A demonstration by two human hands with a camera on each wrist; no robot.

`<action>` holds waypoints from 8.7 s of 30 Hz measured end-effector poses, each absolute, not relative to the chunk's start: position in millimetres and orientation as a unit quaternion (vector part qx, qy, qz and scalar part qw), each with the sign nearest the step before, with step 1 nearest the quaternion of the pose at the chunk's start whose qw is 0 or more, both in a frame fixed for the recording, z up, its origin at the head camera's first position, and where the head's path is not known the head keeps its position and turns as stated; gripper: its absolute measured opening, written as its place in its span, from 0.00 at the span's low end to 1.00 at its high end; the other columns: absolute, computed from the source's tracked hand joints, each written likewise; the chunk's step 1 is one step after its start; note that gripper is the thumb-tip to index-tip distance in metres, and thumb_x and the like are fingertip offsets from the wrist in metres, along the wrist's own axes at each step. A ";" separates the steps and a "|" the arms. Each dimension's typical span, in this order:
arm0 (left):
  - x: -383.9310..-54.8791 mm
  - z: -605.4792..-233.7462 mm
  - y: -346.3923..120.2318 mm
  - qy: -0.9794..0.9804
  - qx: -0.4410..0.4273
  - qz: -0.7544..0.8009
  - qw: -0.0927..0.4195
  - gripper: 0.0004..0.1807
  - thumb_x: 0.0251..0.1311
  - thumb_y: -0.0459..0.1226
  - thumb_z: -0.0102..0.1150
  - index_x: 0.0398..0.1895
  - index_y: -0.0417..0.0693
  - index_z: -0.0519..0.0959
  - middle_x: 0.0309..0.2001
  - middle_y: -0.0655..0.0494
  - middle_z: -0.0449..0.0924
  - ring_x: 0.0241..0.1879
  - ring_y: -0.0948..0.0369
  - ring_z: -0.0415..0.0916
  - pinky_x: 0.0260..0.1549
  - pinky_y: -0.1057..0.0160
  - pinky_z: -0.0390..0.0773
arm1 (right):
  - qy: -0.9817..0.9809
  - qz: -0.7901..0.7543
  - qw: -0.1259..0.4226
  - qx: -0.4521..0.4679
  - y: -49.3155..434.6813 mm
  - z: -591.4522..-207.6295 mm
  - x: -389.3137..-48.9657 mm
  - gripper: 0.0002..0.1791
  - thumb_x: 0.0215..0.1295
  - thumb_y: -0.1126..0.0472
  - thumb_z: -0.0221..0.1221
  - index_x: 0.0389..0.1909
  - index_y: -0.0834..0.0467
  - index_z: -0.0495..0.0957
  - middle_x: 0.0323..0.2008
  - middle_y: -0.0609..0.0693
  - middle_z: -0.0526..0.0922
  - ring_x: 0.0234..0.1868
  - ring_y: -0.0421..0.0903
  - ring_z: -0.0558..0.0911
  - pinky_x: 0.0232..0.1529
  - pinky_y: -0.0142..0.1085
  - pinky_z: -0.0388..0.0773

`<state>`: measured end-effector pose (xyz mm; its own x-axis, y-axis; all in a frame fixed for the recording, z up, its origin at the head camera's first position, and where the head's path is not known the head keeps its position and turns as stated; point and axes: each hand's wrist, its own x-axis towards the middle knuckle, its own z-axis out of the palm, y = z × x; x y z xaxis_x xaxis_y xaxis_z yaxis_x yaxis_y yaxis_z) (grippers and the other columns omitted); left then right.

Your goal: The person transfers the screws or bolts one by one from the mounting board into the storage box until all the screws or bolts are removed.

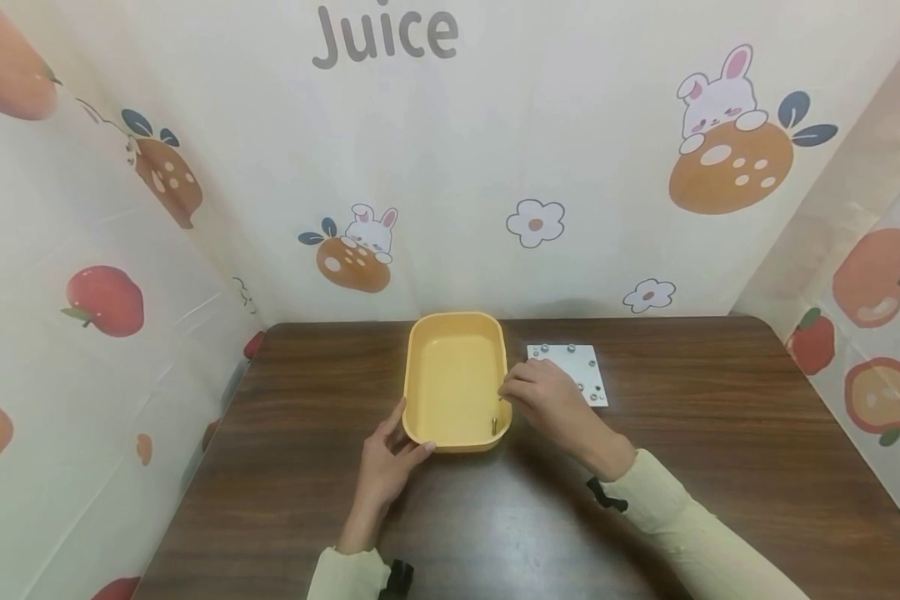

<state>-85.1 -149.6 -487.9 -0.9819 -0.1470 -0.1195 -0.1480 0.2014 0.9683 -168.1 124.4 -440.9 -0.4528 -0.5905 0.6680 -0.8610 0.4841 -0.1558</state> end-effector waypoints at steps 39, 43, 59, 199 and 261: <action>-82.6 -484.4 -149.6 0.763 -0.089 0.641 0.004 0.49 0.57 0.29 0.77 0.82 0.41 0.62 0.76 0.28 0.62 0.71 0.37 0.70 0.63 0.51 0.81 | -0.823 0.237 0.241 0.457 103.5 -442.1 -174.6 0.08 0.54 0.72 0.75 0.32 0.58 0.88 0.35 0.49 0.88 0.37 0.48 0.84 0.39 0.41 0.83; -82.3 -483.6 -149.4 0.761 -0.088 0.642 0.003 0.49 0.57 0.28 0.77 0.82 0.42 0.62 0.77 0.28 0.61 0.71 0.37 0.70 0.62 0.51 0.81 | -0.827 0.235 0.234 0.455 102.1 -442.8 -174.5 0.07 0.56 0.71 0.75 0.32 0.58 0.89 0.35 0.49 0.88 0.37 0.48 0.84 0.40 0.41 0.83; -84.1 -488.1 -149.2 0.768 -0.105 0.632 0.004 0.49 0.57 0.29 0.78 0.81 0.43 0.64 0.77 0.31 0.63 0.71 0.39 0.72 0.62 0.53 0.81 | -0.829 0.219 0.231 0.461 96.2 -443.0 -177.2 0.06 0.57 0.71 0.74 0.32 0.58 0.88 0.34 0.49 0.87 0.38 0.48 0.85 0.39 0.40 0.83; -81.9 -491.2 -150.5 0.761 -0.098 0.642 0.008 0.49 0.58 0.29 0.77 0.82 0.43 0.62 0.77 0.28 0.60 0.72 0.38 0.70 0.63 0.56 0.80 | -0.903 0.153 0.104 0.388 83.1 -446.9 -187.3 0.08 0.52 0.69 0.74 0.31 0.54 0.90 0.30 0.46 0.88 0.34 0.48 0.85 0.41 0.43 0.80; -83.0 -490.8 -149.4 0.759 -0.110 0.642 0.006 0.49 0.56 0.29 0.78 0.81 0.44 0.64 0.78 0.30 0.60 0.72 0.38 0.70 0.61 0.55 0.82 | -0.927 0.202 0.139 0.284 165.2 -471.2 -182.3 0.10 0.53 0.69 0.77 0.36 0.59 0.90 0.34 0.51 0.89 0.38 0.52 0.86 0.43 0.50 0.83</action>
<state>-83.0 -149.4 -490.8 -0.9756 -0.1601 -0.1503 -0.1748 0.1513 0.9729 -182.3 165.2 -471.2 -0.7995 -0.4707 0.3731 -0.5832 0.7569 -0.2950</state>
